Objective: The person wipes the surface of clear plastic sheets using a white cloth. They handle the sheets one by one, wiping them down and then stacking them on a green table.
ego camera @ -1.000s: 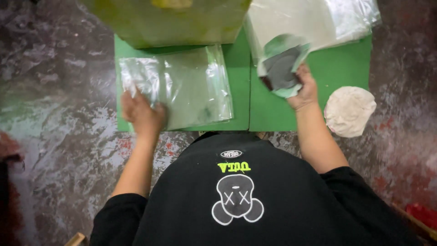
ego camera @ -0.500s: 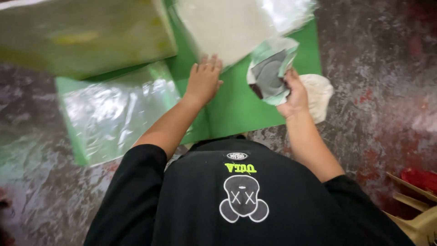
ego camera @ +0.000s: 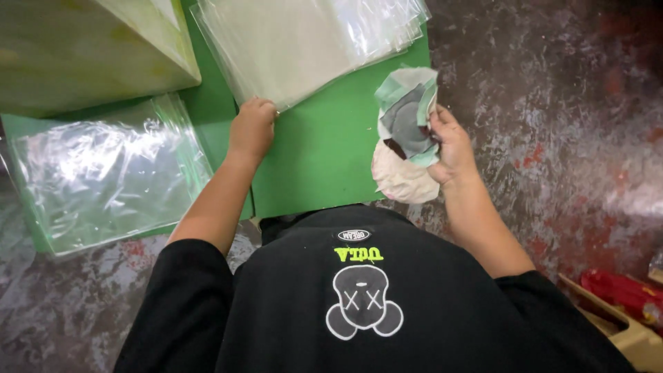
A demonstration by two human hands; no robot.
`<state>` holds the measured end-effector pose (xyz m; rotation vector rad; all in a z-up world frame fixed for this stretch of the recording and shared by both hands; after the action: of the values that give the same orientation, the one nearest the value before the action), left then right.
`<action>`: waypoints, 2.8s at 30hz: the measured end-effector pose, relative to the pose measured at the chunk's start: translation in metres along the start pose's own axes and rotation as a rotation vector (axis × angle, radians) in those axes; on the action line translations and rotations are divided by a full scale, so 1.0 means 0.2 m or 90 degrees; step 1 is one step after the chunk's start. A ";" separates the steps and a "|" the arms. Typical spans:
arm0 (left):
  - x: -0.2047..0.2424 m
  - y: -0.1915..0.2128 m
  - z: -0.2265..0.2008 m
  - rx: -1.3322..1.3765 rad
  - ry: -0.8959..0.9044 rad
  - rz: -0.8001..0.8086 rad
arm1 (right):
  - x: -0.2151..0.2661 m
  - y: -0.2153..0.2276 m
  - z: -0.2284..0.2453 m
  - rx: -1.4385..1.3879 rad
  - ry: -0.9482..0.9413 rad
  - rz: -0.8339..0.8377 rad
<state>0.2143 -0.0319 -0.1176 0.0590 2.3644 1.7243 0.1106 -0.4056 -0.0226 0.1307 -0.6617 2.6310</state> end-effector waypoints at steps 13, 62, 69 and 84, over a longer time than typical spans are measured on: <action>0.77 0.16 -0.38 0.199 -0.110 0.151 | 0.20 -0.61 -0.18 0.269 0.446 0.632; 0.51 0.77 -0.44 0.592 0.001 0.266 | -0.24 -0.61 0.69 0.598 0.979 0.239; 0.36 0.72 -0.10 1.063 0.611 0.095 | 0.01 -0.69 0.91 0.553 0.875 0.317; 0.76 0.02 -0.07 0.866 0.697 0.231 | 0.32 -0.54 -1.00 0.983 0.596 0.858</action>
<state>0.0627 -0.0201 -0.1328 -0.3390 3.9795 -0.3647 0.1004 -0.2015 -0.1396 -1.3839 2.2331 2.8530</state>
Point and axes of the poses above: each hand's wrist, its own x-axis away from the middle knuckle, its own y-axis out of the back of the hand, z = x × y, the point moved 5 cm from there along -x, towards the middle knuckle, and after that the axes turned 13 degrees about y, right-handed, at the moved point
